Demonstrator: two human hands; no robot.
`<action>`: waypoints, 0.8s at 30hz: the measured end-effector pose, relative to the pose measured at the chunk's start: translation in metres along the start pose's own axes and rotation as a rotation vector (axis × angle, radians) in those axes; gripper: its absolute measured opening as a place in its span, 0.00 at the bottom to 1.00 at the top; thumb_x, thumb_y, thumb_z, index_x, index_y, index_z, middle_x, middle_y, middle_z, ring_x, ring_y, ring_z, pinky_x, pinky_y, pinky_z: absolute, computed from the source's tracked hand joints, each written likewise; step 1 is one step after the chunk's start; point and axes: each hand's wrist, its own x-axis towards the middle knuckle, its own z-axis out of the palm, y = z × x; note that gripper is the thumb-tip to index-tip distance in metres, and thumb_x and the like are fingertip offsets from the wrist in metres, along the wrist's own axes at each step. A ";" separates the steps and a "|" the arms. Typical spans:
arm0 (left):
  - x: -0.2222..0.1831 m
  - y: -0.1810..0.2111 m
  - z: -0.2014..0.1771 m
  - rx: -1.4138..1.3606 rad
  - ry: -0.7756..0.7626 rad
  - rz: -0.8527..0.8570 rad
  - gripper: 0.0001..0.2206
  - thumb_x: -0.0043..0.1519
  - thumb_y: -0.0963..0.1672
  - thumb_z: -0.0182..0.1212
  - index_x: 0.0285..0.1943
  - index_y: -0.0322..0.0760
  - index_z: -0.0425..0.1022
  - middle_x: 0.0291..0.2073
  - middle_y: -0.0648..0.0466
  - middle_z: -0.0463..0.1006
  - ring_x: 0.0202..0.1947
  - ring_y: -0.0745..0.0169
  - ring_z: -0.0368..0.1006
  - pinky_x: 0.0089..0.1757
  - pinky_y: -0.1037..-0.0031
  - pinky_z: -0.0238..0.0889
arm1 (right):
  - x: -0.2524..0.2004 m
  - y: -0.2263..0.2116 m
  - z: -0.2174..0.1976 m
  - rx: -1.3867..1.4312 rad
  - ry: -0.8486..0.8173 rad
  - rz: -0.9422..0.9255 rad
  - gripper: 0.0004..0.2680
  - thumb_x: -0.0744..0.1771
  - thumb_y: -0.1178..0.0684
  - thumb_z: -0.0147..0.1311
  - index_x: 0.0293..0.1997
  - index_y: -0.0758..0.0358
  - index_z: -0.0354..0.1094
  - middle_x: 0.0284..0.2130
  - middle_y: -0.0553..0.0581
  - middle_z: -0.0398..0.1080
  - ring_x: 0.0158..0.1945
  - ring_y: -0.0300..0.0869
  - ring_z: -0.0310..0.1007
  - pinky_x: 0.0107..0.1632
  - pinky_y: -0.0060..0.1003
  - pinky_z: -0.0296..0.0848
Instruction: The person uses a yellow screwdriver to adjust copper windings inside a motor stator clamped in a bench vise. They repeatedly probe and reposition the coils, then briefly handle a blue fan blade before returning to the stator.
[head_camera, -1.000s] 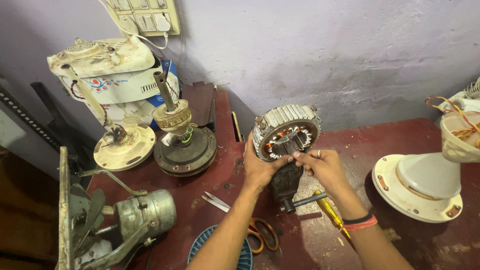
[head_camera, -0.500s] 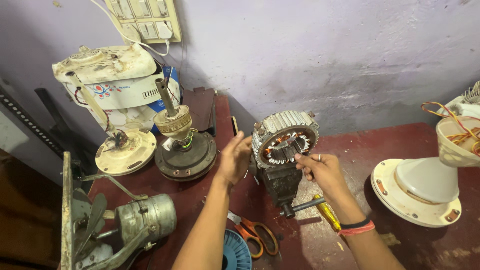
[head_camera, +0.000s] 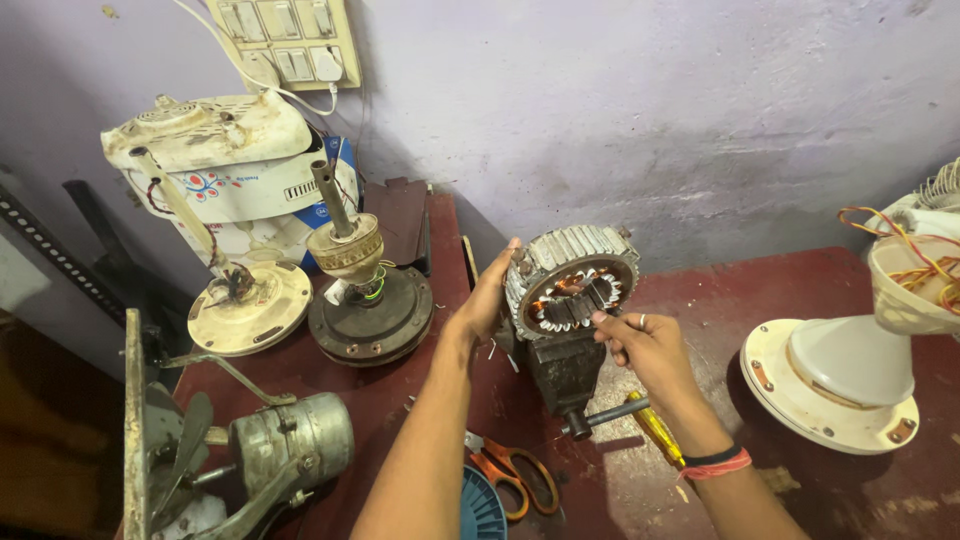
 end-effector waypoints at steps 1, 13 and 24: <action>0.001 0.000 0.001 0.013 0.030 -0.033 0.42 0.59 0.65 0.34 0.79 0.45 0.52 0.76 0.43 0.52 0.75 0.36 0.46 0.62 0.31 0.44 | -0.001 0.001 0.000 0.001 0.011 -0.005 0.11 0.65 0.51 0.63 0.25 0.70 0.75 0.17 0.50 0.67 0.19 0.32 0.59 0.25 0.28 0.55; 0.029 -0.019 -0.014 -0.126 -0.027 0.069 0.31 0.67 0.57 0.41 0.73 0.38 0.64 0.68 0.45 0.69 0.64 0.49 0.65 0.61 0.57 0.60 | -0.027 -0.005 0.006 -0.229 0.231 -0.142 0.13 0.65 0.47 0.63 0.26 0.69 0.78 0.14 0.47 0.64 0.21 0.31 0.57 0.25 0.30 0.54; 0.016 -0.009 -0.009 0.021 0.026 -0.058 0.37 0.61 0.62 0.37 0.78 0.48 0.54 0.74 0.47 0.58 0.71 0.45 0.54 0.60 0.44 0.57 | -0.038 -0.001 0.012 -0.276 0.239 -0.065 0.12 0.65 0.48 0.62 0.28 0.68 0.79 0.12 0.47 0.58 0.17 0.32 0.50 0.21 0.32 0.46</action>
